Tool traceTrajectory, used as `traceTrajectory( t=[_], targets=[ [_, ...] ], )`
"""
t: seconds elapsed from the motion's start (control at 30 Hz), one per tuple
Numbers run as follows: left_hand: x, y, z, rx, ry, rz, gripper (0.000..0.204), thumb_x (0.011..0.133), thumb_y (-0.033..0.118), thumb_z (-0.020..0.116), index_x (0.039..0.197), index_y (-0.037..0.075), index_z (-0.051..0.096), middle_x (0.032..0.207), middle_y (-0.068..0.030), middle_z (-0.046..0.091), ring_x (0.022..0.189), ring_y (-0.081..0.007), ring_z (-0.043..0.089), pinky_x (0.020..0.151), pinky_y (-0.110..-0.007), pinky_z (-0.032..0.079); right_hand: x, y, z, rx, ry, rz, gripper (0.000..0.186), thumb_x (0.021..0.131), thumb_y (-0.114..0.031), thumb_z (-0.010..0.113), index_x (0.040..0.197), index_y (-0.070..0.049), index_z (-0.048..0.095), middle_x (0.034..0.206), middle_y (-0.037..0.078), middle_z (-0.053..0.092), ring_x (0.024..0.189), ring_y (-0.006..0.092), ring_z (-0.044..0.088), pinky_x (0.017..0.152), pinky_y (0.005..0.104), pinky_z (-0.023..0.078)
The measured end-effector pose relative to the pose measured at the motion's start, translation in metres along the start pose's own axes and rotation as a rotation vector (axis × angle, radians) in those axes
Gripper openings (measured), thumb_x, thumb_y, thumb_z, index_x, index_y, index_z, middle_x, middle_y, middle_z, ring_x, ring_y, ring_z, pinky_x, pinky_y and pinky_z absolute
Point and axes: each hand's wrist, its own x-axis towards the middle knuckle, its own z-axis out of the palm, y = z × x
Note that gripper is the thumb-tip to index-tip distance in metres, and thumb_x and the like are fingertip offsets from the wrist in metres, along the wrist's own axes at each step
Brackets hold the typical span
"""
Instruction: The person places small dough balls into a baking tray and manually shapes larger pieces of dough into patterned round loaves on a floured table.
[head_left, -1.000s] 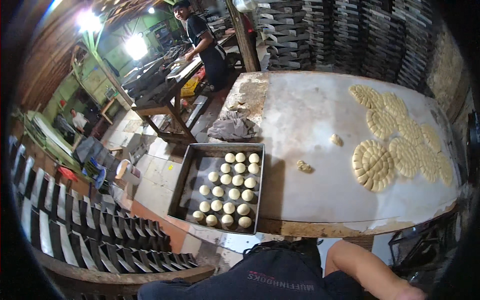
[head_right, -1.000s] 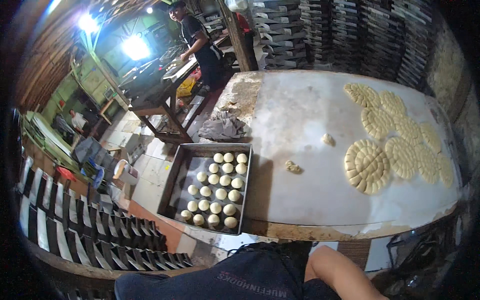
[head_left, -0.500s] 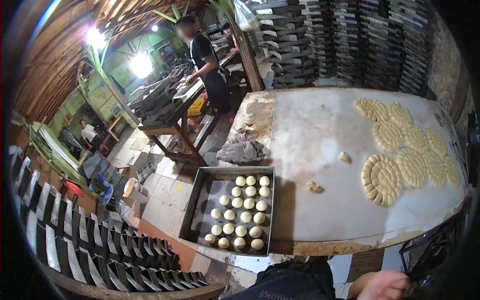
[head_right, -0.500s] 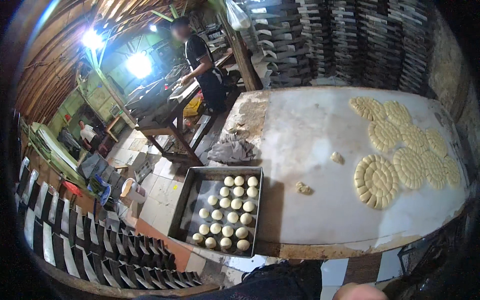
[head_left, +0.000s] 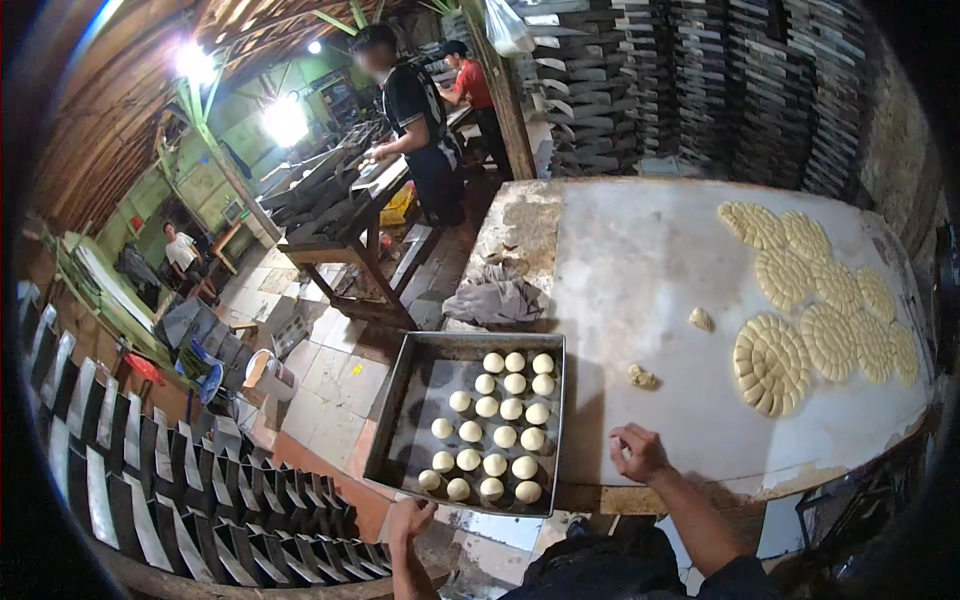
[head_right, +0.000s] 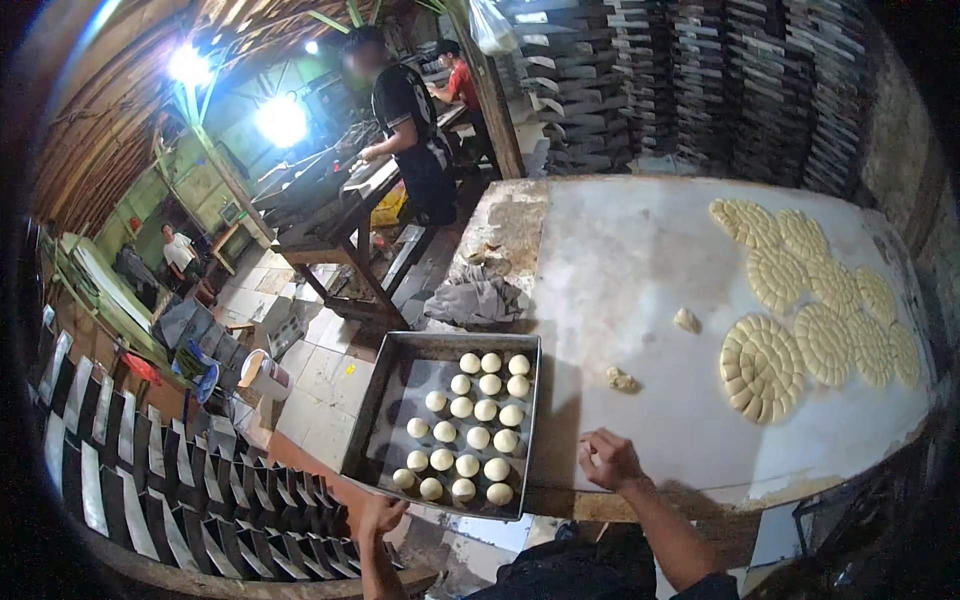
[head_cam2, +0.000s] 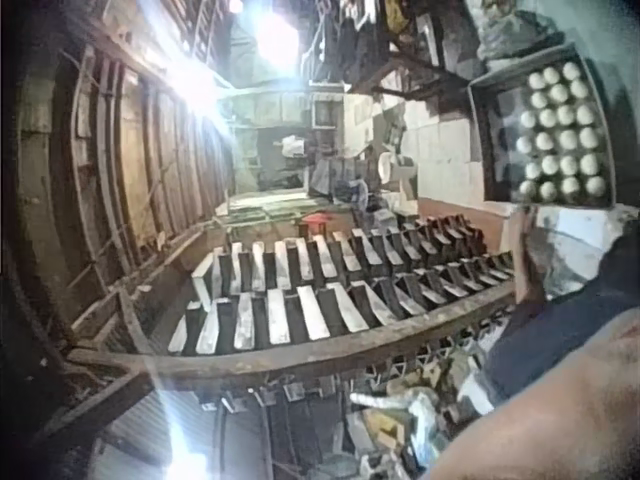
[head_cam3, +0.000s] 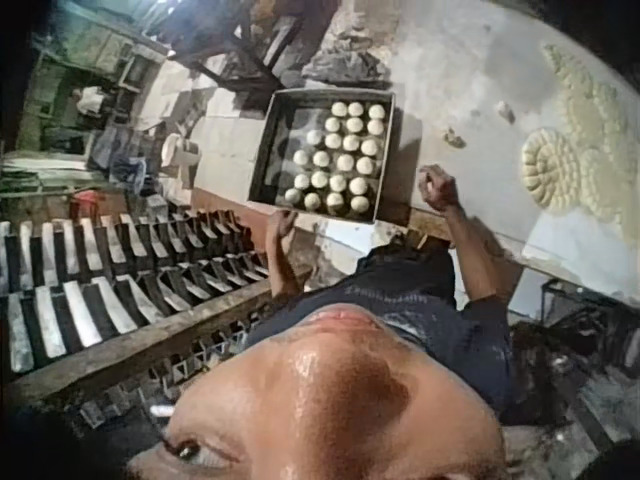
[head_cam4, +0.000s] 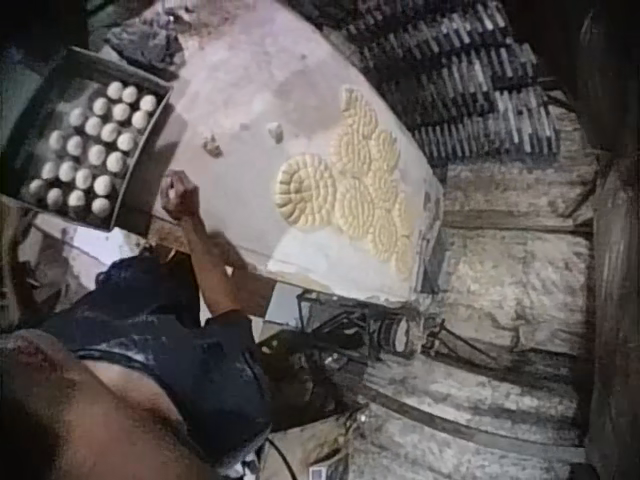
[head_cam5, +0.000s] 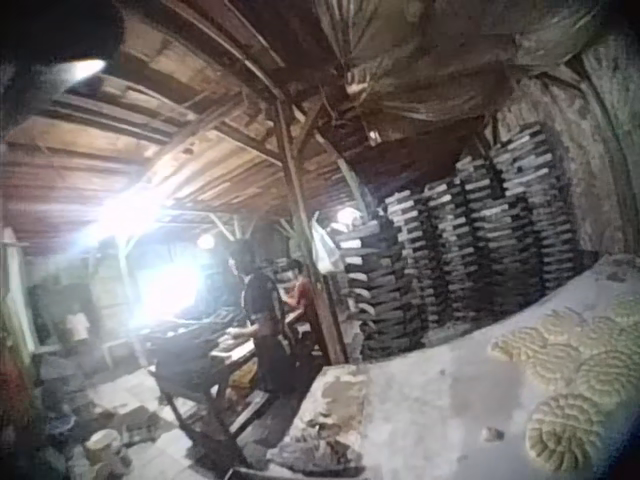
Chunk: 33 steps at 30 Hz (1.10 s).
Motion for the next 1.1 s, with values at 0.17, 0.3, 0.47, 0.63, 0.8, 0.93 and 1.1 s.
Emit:
traceTrajectory(
  t=[0.17,0.3,0.47,0.63,0.8,0.93,1.1],
  targets=[
    [-0.038,0.04,-0.047,0.181,-0.132,-0.046,0.053,0.089,0.053,0.06,0.09,0.002,0.077,0.089,-0.0262,0.072,0.091,-0.0413,0.071,0.083,-0.051,0.055,-0.02,0.03,0.039,0.024,-0.095,0.088,0.013,0.083,-0.009,0.066,0.095,-0.007,0.071,0.088,0.014,0.07,0.072,0.028,0.071,0.066,0.041,0.059],
    [-0.054,0.081,-0.089,-0.226,0.192,0.139,0.034,0.088,0.035,0.074,0.088,0.002,0.067,0.073,-0.0195,0.069,0.07,-0.0333,0.071,0.064,-0.044,0.054,-0.067,0.073,-0.005,-0.142,-0.104,0.159,0.013,0.077,-0.01,0.068,0.09,-0.007,0.071,0.085,0.014,0.07,0.075,0.0314,0.07,0.068,0.0413,0.059],
    [-0.015,0.166,-0.07,-0.624,0.352,0.301,0.024,0.089,0.014,0.075,0.097,-0.002,0.06,0.065,-0.0038,0.058,0.059,-0.0095,0.05,0.054,-0.027,0.04,-0.11,0.12,-0.094,-0.318,0.084,0.409,0.006,0.081,-0.007,0.067,0.086,-0.003,0.067,0.083,0.017,0.066,0.075,0.0366,0.066,0.068,0.0441,0.053],
    [0.014,0.286,-0.037,-0.63,0.03,0.766,0.058,0.069,0.025,0.089,0.112,0.0,0.058,0.102,-0.0082,0.06,0.09,-0.0196,0.058,0.078,-0.035,0.048,-0.136,0.134,-0.172,-0.261,0.507,0.499,0.008,0.084,-0.001,0.063,0.092,-0.001,0.065,0.081,0.007,0.06,0.066,0.0165,0.057,0.055,0.0305,0.046],
    [0.046,0.46,-0.038,-0.367,-0.231,1.011,0.084,0.063,0.046,0.088,0.128,0.0,0.059,0.119,-0.0151,0.061,0.106,-0.0291,0.061,0.086,-0.04,0.05,-0.19,0.19,-0.245,-0.323,0.694,0.601,0.013,0.085,-0.003,0.065,0.097,-0.003,0.065,0.08,0.006,0.056,0.065,0.016,0.055,0.055,0.0301,0.043],
    [0.081,0.634,0.005,-0.657,-0.735,1.135,0.075,0.069,0.031,0.082,0.132,0.0,0.057,0.127,-0.0119,0.061,0.117,-0.0257,0.059,0.094,-0.038,0.047,-0.243,0.263,-0.314,-0.484,0.901,0.709,0.01,0.092,-0.009,0.066,0.1,-0.003,0.065,0.078,0.002,0.057,0.06,0.0096,0.044,0.055,0.0274,0.038],
    [0.171,0.807,0.149,-0.62,-0.853,0.66,0.048,0.098,0.033,0.065,0.136,0.005,0.06,0.121,-0.0077,0.067,0.105,-0.0186,0.065,0.09,-0.034,0.051,-0.254,0.304,-0.334,-0.379,0.799,0.845,0.019,0.097,-0.024,0.063,0.097,-0.005,0.064,0.075,0.004,0.055,0.057,0.012,0.046,0.052,0.0284,0.038]
  ],
)
